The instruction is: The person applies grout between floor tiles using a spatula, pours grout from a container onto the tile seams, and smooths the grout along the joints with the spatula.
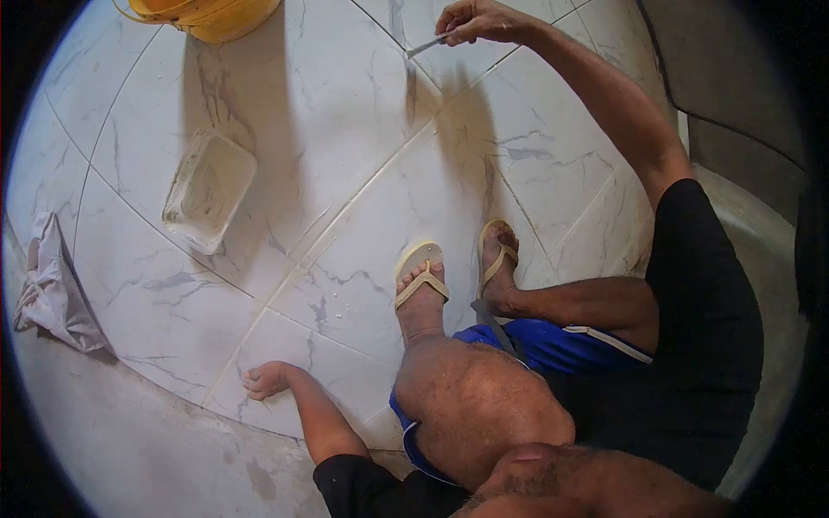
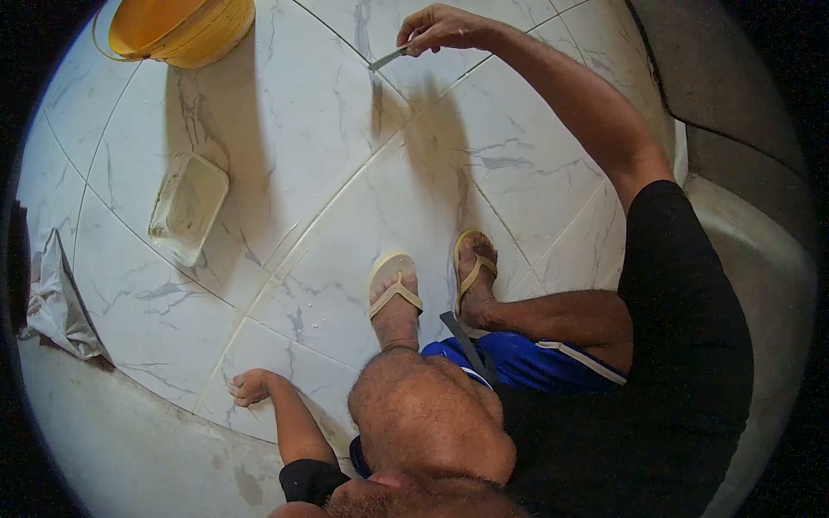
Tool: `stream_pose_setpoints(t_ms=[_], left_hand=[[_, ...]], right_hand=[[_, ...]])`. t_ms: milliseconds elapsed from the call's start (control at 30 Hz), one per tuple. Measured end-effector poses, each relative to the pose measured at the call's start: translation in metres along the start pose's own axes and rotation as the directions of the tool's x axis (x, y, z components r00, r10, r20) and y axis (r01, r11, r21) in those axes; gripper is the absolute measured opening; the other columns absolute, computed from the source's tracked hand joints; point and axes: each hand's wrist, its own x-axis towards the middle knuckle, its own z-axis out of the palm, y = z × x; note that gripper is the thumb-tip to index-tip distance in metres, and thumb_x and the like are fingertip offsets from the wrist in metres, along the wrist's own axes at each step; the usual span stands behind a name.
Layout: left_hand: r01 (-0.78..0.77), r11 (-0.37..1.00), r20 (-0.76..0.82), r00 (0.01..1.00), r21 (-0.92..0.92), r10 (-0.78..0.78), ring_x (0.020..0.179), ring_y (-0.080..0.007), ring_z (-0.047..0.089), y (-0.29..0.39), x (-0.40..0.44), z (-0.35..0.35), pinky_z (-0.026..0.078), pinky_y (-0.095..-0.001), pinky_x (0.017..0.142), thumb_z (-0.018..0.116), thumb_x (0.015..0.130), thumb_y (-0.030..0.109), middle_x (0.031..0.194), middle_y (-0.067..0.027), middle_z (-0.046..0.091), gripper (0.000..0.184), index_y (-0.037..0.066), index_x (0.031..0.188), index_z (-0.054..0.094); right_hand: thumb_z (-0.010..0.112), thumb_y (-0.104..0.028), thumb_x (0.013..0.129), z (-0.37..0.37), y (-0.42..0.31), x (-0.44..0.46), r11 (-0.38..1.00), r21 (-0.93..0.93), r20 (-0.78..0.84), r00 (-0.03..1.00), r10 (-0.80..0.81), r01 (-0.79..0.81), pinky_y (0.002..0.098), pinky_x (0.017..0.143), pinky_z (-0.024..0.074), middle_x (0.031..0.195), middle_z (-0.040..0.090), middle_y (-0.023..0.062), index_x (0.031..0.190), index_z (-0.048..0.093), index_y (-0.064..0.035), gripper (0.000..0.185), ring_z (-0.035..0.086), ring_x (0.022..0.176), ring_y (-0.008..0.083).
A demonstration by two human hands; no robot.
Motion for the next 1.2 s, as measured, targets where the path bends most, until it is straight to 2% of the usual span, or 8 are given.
stream_pose_setpoints(t_ms=[167,267,367,467,567,967,1067,1200], left_hand=[[0.058,0.998,0.037,0.998,0.0,-0.058,0.131,-0.0397,0.048,0.014,-0.003,-0.01,0.042,-0.0507,0.108,0.052,0.104,0.042,0.139,-0.0241,0.049,0.051,-0.001,0.128,0.062],[0.074,0.997,0.069,0.995,-0.005,-0.073,0.132,-0.0398,0.047,0.018,-0.004,-0.017,0.042,-0.0512,0.109,0.051,0.104,0.043,0.14,-0.0245,0.048,0.051,-0.001,0.129,0.061],[0.038,0.999,0.053,0.998,-0.003,-0.038,0.133,-0.0398,0.046,0.003,0.0,-0.006,0.042,-0.0516,0.109,0.051,0.104,0.043,0.141,-0.0241,0.048,0.052,-0.001,0.129,0.061],[0.04,0.999,0.052,0.998,-0.014,-0.04,0.133,-0.0397,0.046,0.006,-0.001,-0.009,0.042,-0.0516,0.108,0.052,0.104,0.042,0.14,-0.0238,0.049,0.051,-0.001,0.128,0.062],[0.032,0.999,0.042,0.999,-0.017,-0.031,0.132,-0.0398,0.047,0.007,0.0,-0.009,0.042,-0.0515,0.108,0.053,0.103,0.042,0.139,-0.0239,0.049,0.05,-0.002,0.126,0.063],[0.029,1.0,0.024,0.999,0.002,-0.029,0.131,-0.0393,0.047,-0.005,0.003,0.002,0.042,-0.051,0.107,0.052,0.103,0.043,0.138,-0.0236,0.05,0.051,-0.001,0.128,0.063],[0.024,1.0,0.02,1.0,-0.006,-0.024,0.132,-0.0391,0.047,0.001,0.001,-0.003,0.042,-0.0515,0.107,0.051,0.103,0.043,0.137,-0.0234,0.05,0.051,0.0,0.128,0.063],[0.05,0.999,0.065,0.997,-0.015,-0.049,0.135,-0.0389,0.044,0.001,0.004,-0.003,0.04,-0.0519,0.109,0.05,0.104,0.044,0.14,-0.0231,0.049,0.052,0.0,0.129,0.063]], right_hand=[[0.08,-0.014,0.082,0.006,-0.047,-0.022,0.938,-0.345,-0.068,0.998,0.002,-0.025,0.0293,0.081,0.0558,0.096,0.076,0.005,0.109,0.074,-0.0036,0.029,0.068,0.088,0.0112],[0.078,-0.019,0.084,0.006,-0.042,-0.027,0.901,-0.418,-0.056,0.987,-0.15,0.113,0.0276,0.07,0.0544,0.091,0.076,0.007,0.106,0.075,-0.0011,0.029,0.066,0.08,0.0109],[0.076,-0.005,0.084,0.018,-0.034,-0.029,0.825,-0.521,-0.088,0.948,-0.307,0.219,0.031,0.073,0.0585,0.093,0.073,0.005,0.104,0.073,-0.0079,0.02,0.068,0.079,0.0161],[0.076,0.005,0.078,0.028,-0.034,-0.03,0.73,-0.652,-0.116,0.924,-0.363,0.205,0.0336,0.092,0.0587,0.103,0.073,0.0056,0.102,0.074,-0.0075,0.027,0.071,0.096,0.0235],[0.08,0.004,0.078,0.038,-0.033,-0.027,0.682,-0.707,-0.12,0.919,-0.376,0.187,0.0331,0.089,0.06,0.106,0.07,0.0053,0.101,0.074,-0.0059,0.026,0.071,0.095,0.0216],[0.076,-0.01,0.088,0.032,-0.052,-0.035,0.876,-0.477,-0.225,0.954,-0.198,0.069,0.0317,0.085,0.058,0.097,0.075,0.0066,0.112,0.075,-0.0091,0.023,0.072,0.091,0.0195],[0.074,-0.013,0.092,0.024,-0.033,-0.022,0.836,-0.527,-0.214,0.927,-0.308,0.156,0.0311,0.082,0.0578,0.094,0.076,0.0045,0.113,0.074,-0.0089,0.022,0.071,0.089,0.0172],[0.073,-0.015,0.089,0.01,-0.037,-0.013,0.968,-0.232,-0.245,0.969,0.036,-0.095,0.0316,0.073,0.0543,0.093,0.075,0.0053,0.107,0.075,-0.0059,0.02,0.067,0.082,0.017]])
